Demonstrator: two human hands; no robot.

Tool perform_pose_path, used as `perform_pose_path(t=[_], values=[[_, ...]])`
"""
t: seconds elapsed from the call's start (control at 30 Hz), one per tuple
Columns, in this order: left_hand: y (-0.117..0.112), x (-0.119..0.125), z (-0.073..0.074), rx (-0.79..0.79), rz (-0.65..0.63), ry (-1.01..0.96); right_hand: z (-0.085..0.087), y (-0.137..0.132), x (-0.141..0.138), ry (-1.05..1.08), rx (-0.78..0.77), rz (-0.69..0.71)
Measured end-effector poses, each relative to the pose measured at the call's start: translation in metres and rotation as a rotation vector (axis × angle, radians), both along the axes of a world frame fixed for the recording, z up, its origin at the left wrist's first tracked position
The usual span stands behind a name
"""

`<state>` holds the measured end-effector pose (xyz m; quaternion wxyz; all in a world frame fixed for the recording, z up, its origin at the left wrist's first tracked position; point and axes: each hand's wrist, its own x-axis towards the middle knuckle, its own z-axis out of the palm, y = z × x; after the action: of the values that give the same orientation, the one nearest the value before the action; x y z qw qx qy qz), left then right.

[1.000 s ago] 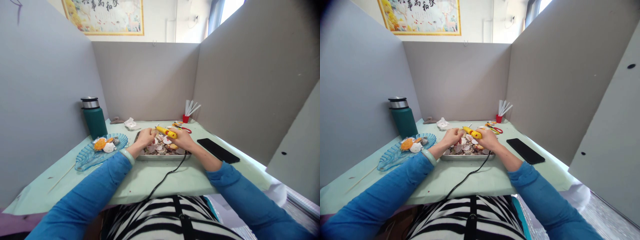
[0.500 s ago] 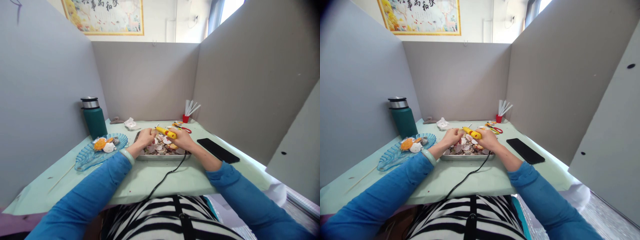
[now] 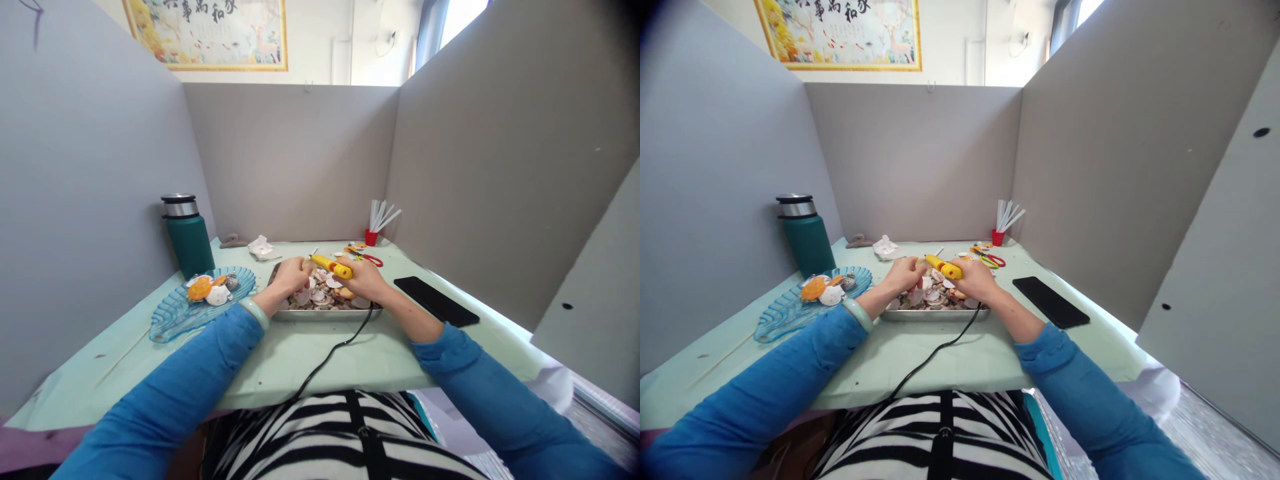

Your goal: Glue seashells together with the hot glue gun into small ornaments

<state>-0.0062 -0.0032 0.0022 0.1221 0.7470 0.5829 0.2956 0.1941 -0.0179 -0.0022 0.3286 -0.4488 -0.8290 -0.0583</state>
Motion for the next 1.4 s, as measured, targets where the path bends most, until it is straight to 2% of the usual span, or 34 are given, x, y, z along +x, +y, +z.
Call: perform_pose_path(t=[0.8, 1.4], values=[[-0.0062, 0.0021, 0.0030, 0.002, -0.005, 0.010, 0.0011, -0.0017, -0.0007, -0.016, -0.012, -0.008], [-0.0001, 0.0000, -0.0016, 0.011, -0.002, 0.022, 0.0000, -0.0010, 0.0002, -0.013, -0.007, 0.003]])
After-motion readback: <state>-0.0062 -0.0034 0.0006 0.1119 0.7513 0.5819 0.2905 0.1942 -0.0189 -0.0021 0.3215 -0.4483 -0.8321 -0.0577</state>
